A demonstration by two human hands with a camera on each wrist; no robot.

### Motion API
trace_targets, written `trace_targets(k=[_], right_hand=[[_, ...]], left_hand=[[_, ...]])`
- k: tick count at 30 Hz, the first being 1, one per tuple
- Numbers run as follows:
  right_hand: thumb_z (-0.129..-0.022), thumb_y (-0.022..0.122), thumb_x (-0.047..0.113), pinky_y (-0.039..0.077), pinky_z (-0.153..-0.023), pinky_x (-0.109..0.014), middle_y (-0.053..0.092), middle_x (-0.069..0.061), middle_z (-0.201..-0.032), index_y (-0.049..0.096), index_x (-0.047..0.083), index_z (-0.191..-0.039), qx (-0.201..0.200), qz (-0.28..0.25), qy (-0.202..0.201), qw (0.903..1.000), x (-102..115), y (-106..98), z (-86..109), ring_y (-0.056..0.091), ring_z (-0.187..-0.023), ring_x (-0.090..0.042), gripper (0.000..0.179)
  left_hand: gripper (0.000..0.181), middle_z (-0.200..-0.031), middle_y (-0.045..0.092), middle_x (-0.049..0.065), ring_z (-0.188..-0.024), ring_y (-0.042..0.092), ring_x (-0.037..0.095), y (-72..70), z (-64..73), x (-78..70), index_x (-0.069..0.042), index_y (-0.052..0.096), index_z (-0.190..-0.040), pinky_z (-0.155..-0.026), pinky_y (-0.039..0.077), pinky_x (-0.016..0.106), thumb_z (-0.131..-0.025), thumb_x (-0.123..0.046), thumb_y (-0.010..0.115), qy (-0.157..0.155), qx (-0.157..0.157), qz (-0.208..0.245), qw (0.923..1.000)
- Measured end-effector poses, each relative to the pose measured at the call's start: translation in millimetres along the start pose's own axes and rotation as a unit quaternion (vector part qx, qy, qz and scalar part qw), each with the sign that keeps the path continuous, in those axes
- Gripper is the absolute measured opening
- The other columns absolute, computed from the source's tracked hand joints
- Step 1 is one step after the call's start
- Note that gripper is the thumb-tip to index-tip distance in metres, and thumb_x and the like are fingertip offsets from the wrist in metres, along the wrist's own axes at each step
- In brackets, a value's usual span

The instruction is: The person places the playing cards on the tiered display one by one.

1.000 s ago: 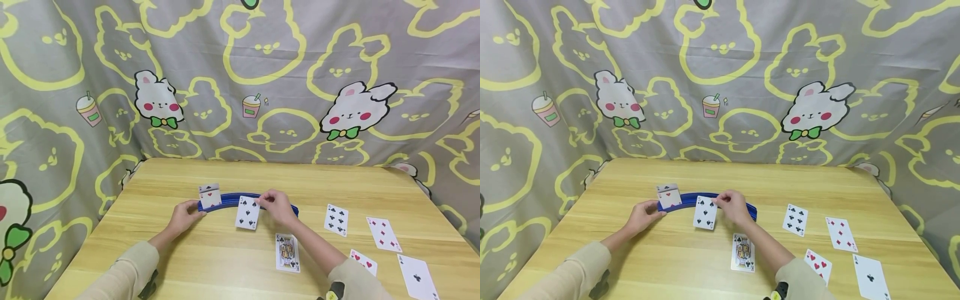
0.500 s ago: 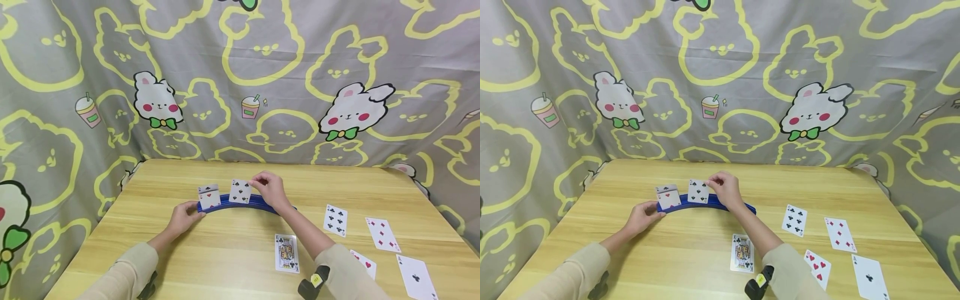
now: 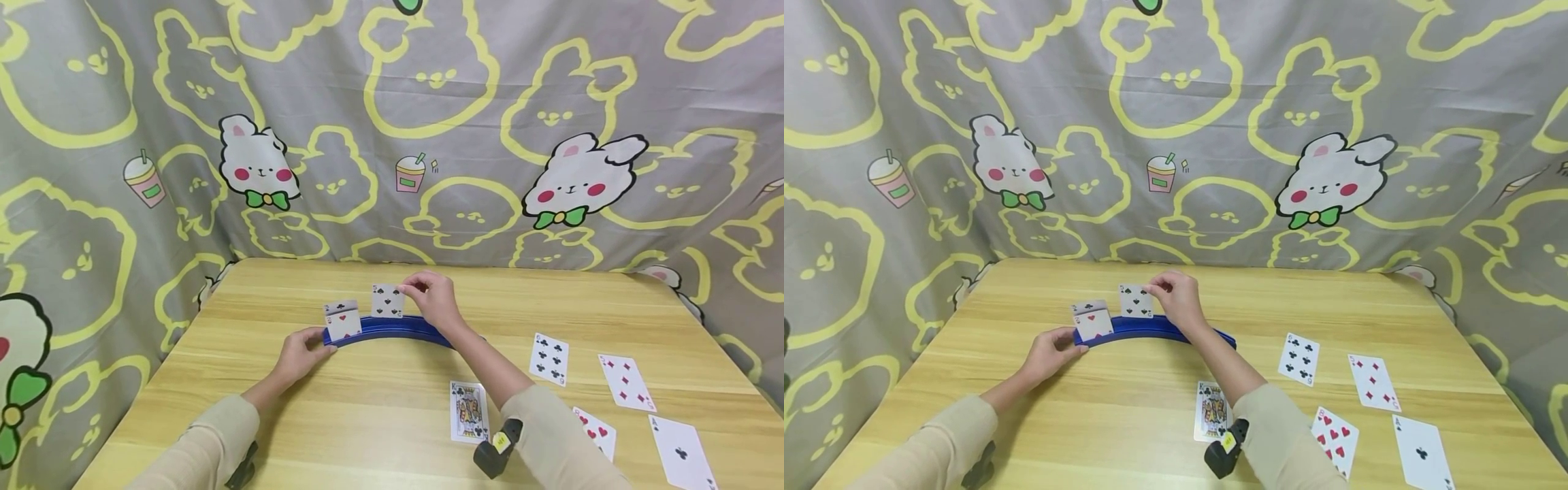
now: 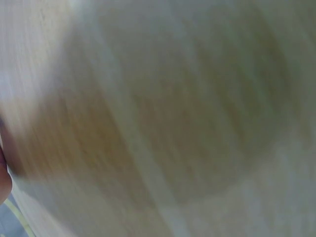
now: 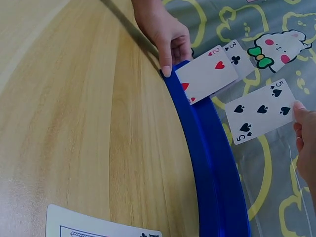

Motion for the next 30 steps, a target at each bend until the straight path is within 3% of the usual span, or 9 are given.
trace_targets(k=[8, 30], right_hand=[[-0.079, 0.071, 0.009, 0.041, -0.051, -0.016, 0.067, -0.009, -0.072, 0.071, 0.003, -0.074, 0.014, 0.013, -0.036, 0.9992, 7, 9, -1.9, 0.048, -0.059, -0.011, 0.008], [-0.077, 0.072, 0.005, 0.043, -0.051, -0.015, 0.065, -0.01, -0.072, 0.071, 0.002, -0.073, 0.025, -0.005, -0.049, 0.9985, 9, 21, 0.3, 0.051, -0.061, -0.012, 0.005]], left_hand=[[0.03, -0.104, 0.068, 0.019, -0.104, 0.062, 0.033, 0.1, -0.4, 0.5, 0.002, 0.065, -0.104, -0.097, 0.048, 0.045, -0.076, -0.007, 0.074, -0.004, 0.001, -0.001, 1.0], [0.029, -0.103, 0.069, 0.019, -0.1, 0.064, 0.032, 0.4, 0.7, 0.1, 0.003, 0.066, -0.103, -0.093, 0.051, 0.044, -0.077, -0.006, 0.073, -0.006, -0.003, 0.002, 1.0]])
Point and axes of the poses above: each hand's wrist, its own z-axis away from the middle knuckle, its own y-axis out of the palm, x = y × z, the point moved 7 cm from there along -z, towards the middle knuckle
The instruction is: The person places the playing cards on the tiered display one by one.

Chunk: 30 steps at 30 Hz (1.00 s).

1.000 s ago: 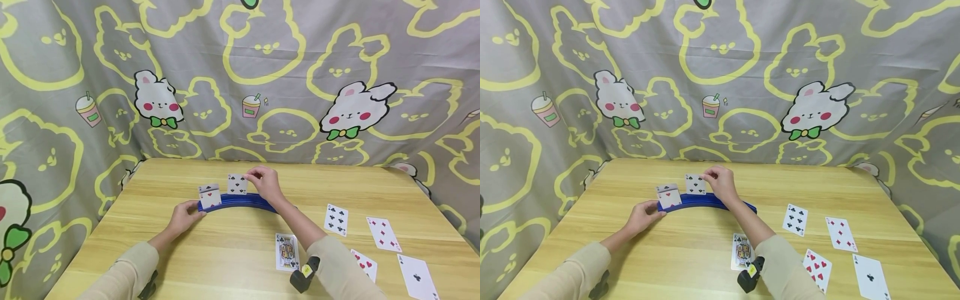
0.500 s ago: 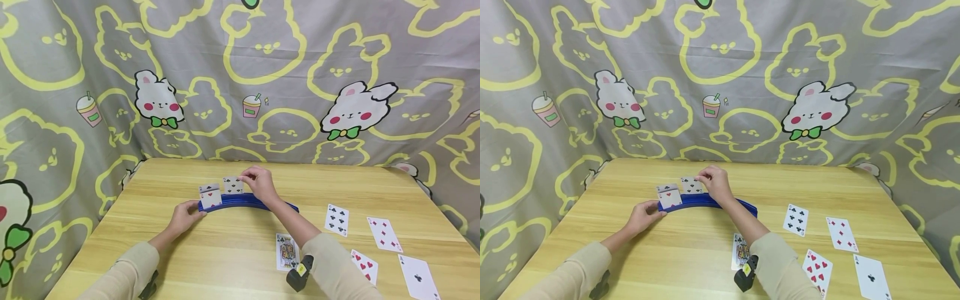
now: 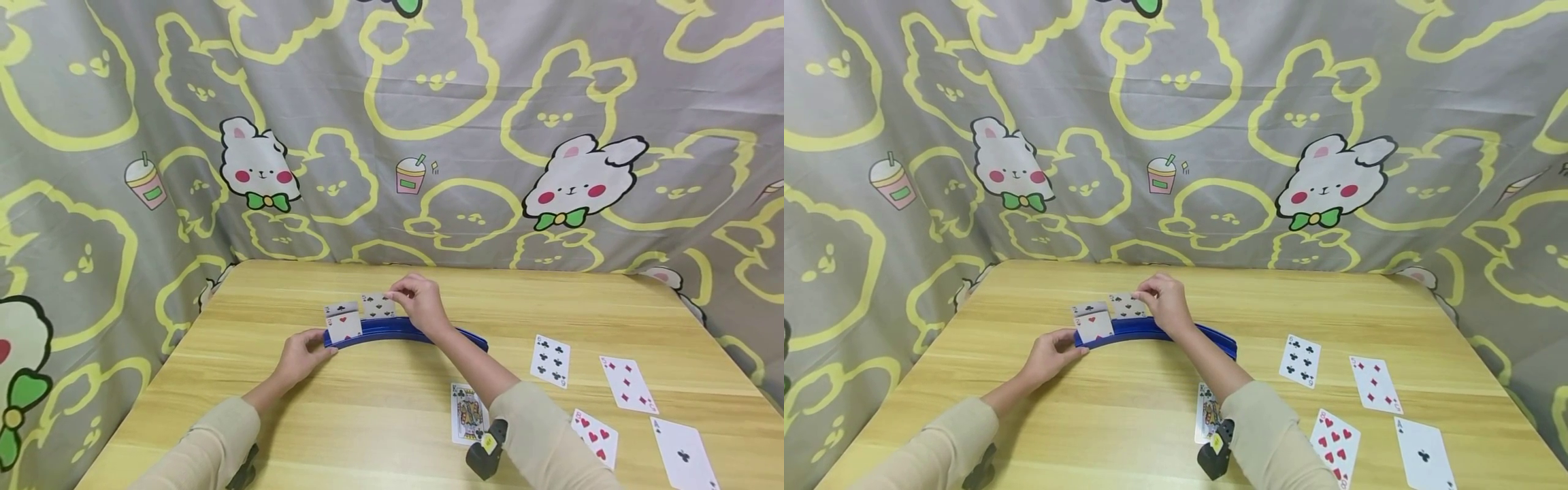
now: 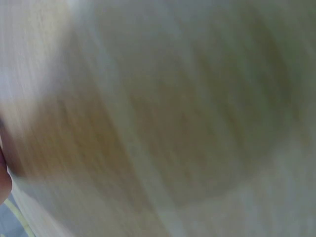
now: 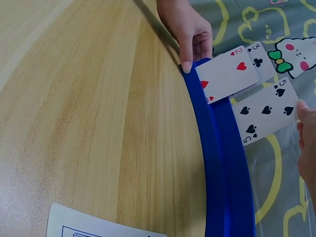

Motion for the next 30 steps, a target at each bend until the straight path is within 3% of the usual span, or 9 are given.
trace_targets(k=[15, 21, 30], right_hand=[[-0.077, 0.072, 0.008, 0.043, -0.051, -0.016, 0.066, -0.009, -0.074, 0.071, 0.002, -0.074, 0.003, 0.052, -0.003, 0.9987, -7.0, -1.3, -1.1, 0.052, -0.06, -0.013, 0.007], [-0.077, 0.072, 0.007, 0.044, -0.051, -0.017, 0.066, -0.009, -0.073, 0.071, 0.001, -0.073, 0.006, 0.057, -0.016, 0.9982, -5.5, -0.6, -0.9, 0.053, -0.06, -0.015, 0.007], [-0.076, 0.073, 0.006, 0.045, -0.051, -0.016, 0.065, -0.009, -0.072, 0.07, 0.001, -0.073, 0.01, 0.06, -0.005, 0.9981, -6.4, 0.7, -0.2, 0.054, -0.061, -0.015, 0.006]], left_hand=[[0.03, -0.103, 0.069, 0.019, -0.101, 0.064, 0.032, 0.4, -0.8, 1.2, 0.003, 0.066, -0.103, -0.093, 0.051, 0.043, -0.076, -0.006, 0.074, 0.005, -0.004, 0.003, 1.0], [0.029, -0.104, 0.068, 0.02, -0.101, 0.063, 0.032, 0.5, -1.0, 0.7, 0.003, 0.066, -0.103, -0.094, 0.051, 0.043, -0.076, -0.006, 0.074, 0.004, -0.003, 0.003, 1.0], [0.029, -0.103, 0.068, 0.02, -0.101, 0.063, 0.033, -0.3, 0.1, -2.1, 0.003, 0.066, -0.103, -0.094, 0.051, 0.044, -0.076, -0.005, 0.074, 0.01, -0.001, 0.004, 0.9999]])
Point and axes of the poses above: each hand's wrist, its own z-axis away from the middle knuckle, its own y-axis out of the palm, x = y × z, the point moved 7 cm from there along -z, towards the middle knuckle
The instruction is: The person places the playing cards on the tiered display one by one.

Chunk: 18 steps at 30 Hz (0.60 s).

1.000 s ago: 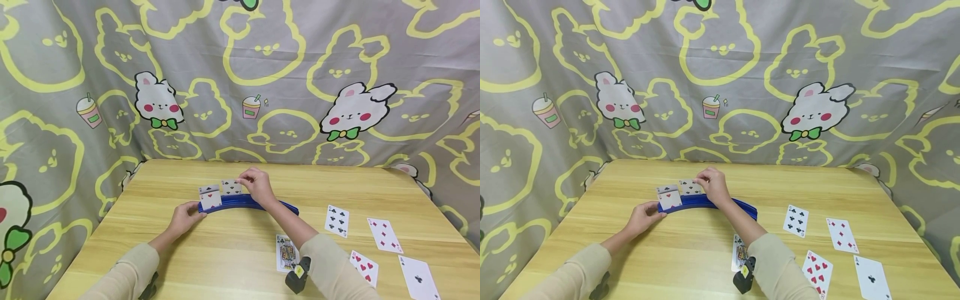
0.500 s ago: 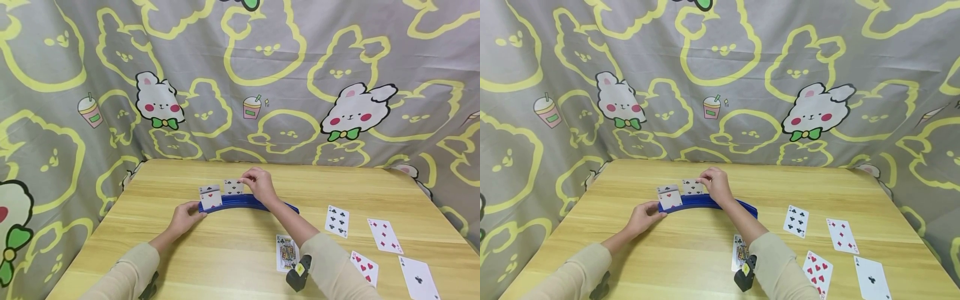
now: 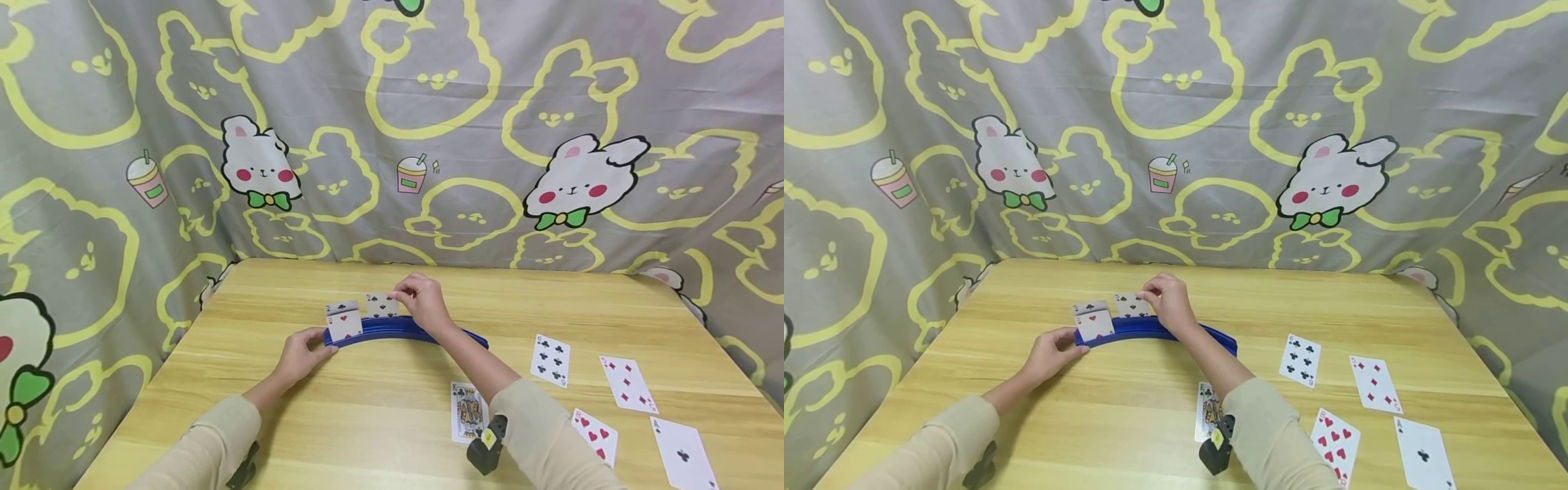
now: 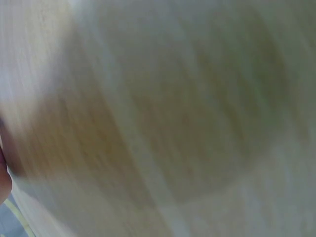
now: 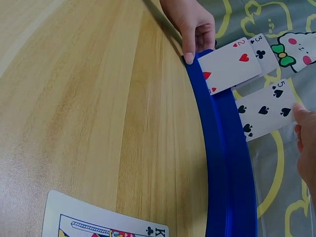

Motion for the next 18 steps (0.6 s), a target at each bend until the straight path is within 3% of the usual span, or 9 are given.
trace_targets(k=[7, 18], right_hand=[[-0.079, 0.072, 0.01, 0.045, -0.053, -0.016, 0.065, -0.008, -0.074, 0.07, 0.003, -0.074, 0.016, -0.006, 0.015, 0.9997, -3.0, 1.5, 0.4, 0.053, -0.062, -0.013, 0.008], [-0.078, 0.073, 0.013, 0.045, -0.055, -0.016, 0.066, -0.011, -0.077, 0.072, 0.0, -0.085, 0.009, -0.044, 0.037, 0.9983, -8.7, -6.6, 4.1, 0.055, -0.064, -0.014, 0.015]], left_hand=[[0.028, -0.103, 0.069, 0.02, -0.101, 0.063, 0.033, -0.5, -0.6, 0.5, 0.003, 0.066, -0.102, -0.094, 0.051, 0.044, -0.076, -0.005, 0.073, 0.003, 0.0, 0.002, 1.0], [0.03, -0.103, 0.068, 0.02, -0.101, 0.063, 0.033, -0.3, -0.1, 1.6, 0.004, 0.065, -0.103, -0.094, 0.051, 0.044, -0.076, -0.005, 0.074, -0.004, 0.0, -0.001, 1.0]])
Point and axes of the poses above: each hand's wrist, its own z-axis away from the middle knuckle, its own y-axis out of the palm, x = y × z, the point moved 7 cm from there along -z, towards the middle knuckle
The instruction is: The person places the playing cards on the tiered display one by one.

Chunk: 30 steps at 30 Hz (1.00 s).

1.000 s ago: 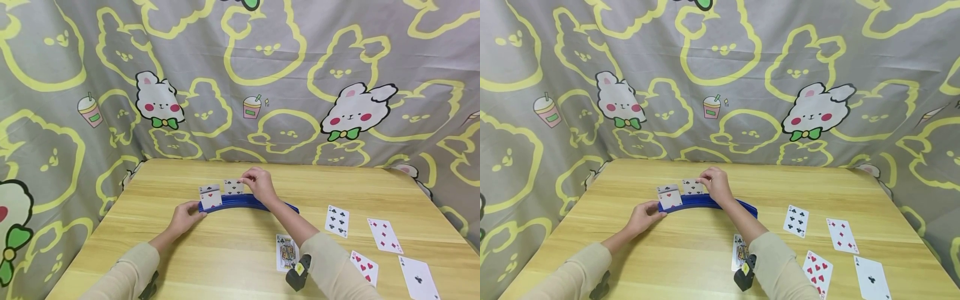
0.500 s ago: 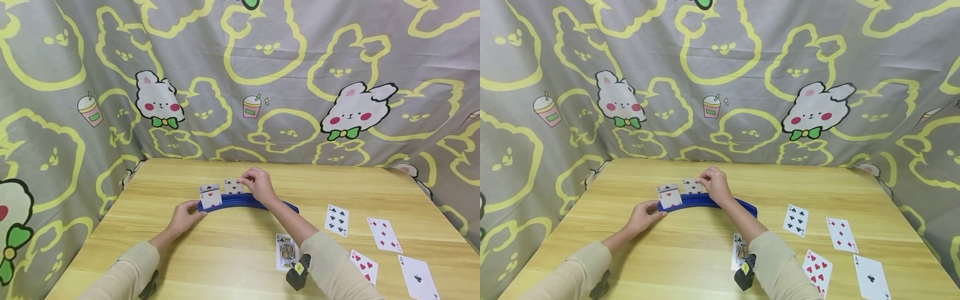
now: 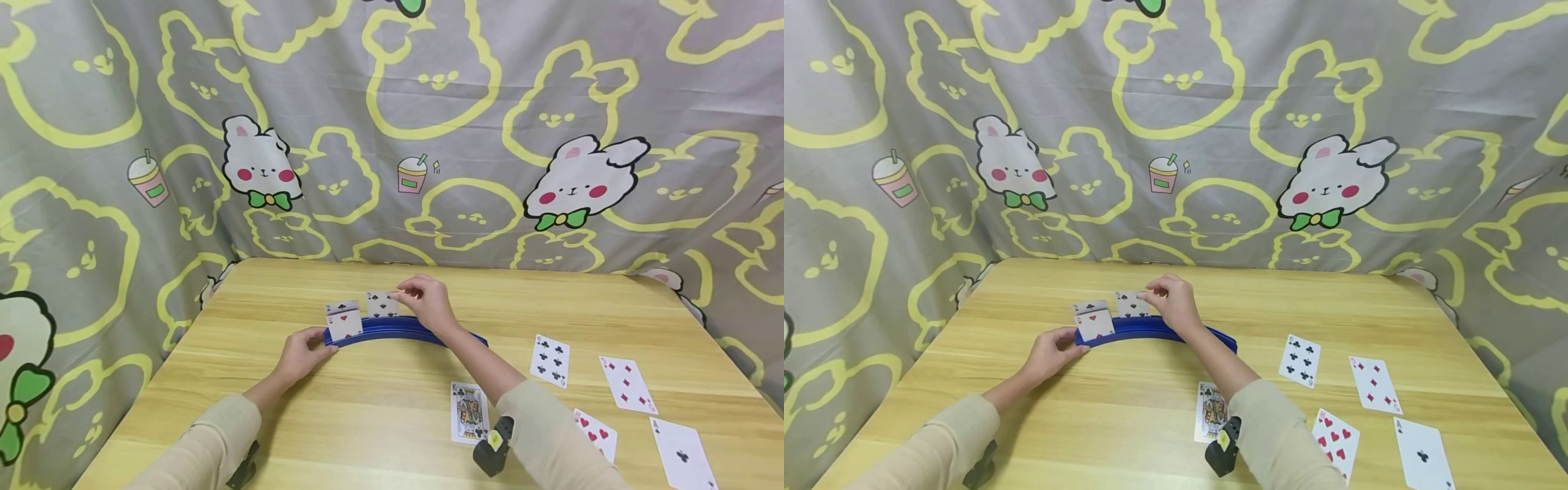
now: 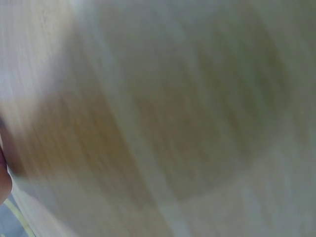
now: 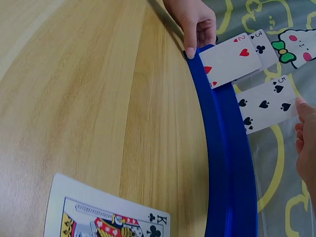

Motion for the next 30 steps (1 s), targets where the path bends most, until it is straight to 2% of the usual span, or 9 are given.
trace_targets(k=[9, 16, 23, 24, 30], right_hand=[[-0.078, 0.073, 0.011, 0.046, -0.057, -0.016, 0.066, -0.011, -0.076, 0.072, 0.0, -0.089, -0.02, -0.016, 0.012, 0.9996, -2, -18, 6.2, 0.054, -0.066, -0.013, 0.016], [-0.078, 0.073, 0.011, 0.045, -0.059, -0.014, 0.066, -0.011, -0.076, 0.071, 0.0, -0.09, -0.022, -0.034, 0.022, 0.9989, -3, -31, 18.6, 0.055, -0.068, -0.011, 0.017], [-0.079, 0.073, 0.011, 0.047, -0.06, -0.016, 0.066, -0.011, -0.08, 0.071, -0.001, -0.092, -0.01, -0.033, 0.05, 0.9981, -12, -42, 41.7, 0.053, -0.07, -0.005, 0.018], [-0.079, 0.072, 0.009, 0.047, -0.06, -0.016, 0.066, -0.012, -0.081, 0.071, -0.002, -0.092, -0.005, -0.03, 0.056, 0.998, -9, -45, 45.5, 0.052, -0.069, -0.006, 0.017], [-0.081, 0.071, 0.015, 0.047, -0.057, -0.016, 0.066, -0.009, -0.084, 0.071, 0.001, -0.093, 0.03, -0.014, 0.08, 0.9962, -21, -57, 74.6, 0.051, -0.067, -0.004, 0.018]], left_hand=[[0.03, -0.104, 0.068, 0.02, -0.102, 0.063, 0.033, 0.2, -0.1, -1.0, 0.003, 0.065, -0.104, -0.094, 0.05, 0.044, -0.077, -0.006, 0.073, 0.001, 0.001, -0.006, 1.0], [0.03, -0.103, 0.068, 0.02, -0.101, 0.063, 0.033, 0.5, -0.5, 0.1, 0.003, 0.065, -0.104, -0.093, 0.051, 0.044, -0.076, -0.005, 0.073, -0.001, 0.003, -0.01, 0.9999], [0.031, -0.103, 0.068, 0.02, -0.1, 0.063, 0.033, -0.4, -0.7, -1.2, 0.004, 0.065, -0.105, -0.092, 0.051, 0.045, -0.076, -0.004, 0.073, 0.003, 0.002, -0.013, 0.9999], [0.031, -0.104, 0.068, 0.02, -0.101, 0.063, 0.033, -0.4, -0.7, -0.7, 0.004, 0.065, -0.105, -0.093, 0.051, 0.045, -0.076, -0.005, 0.074, 0.001, 0.002, -0.014, 0.9999], [0.031, -0.105, 0.068, 0.02, -0.103, 0.063, 0.033, 0.4, 0.6, 1.3, 0.002, 0.065, -0.104, -0.094, 0.051, 0.045, -0.077, -0.007, 0.074, -0.014, 0.001, -0.01, 0.9999]])
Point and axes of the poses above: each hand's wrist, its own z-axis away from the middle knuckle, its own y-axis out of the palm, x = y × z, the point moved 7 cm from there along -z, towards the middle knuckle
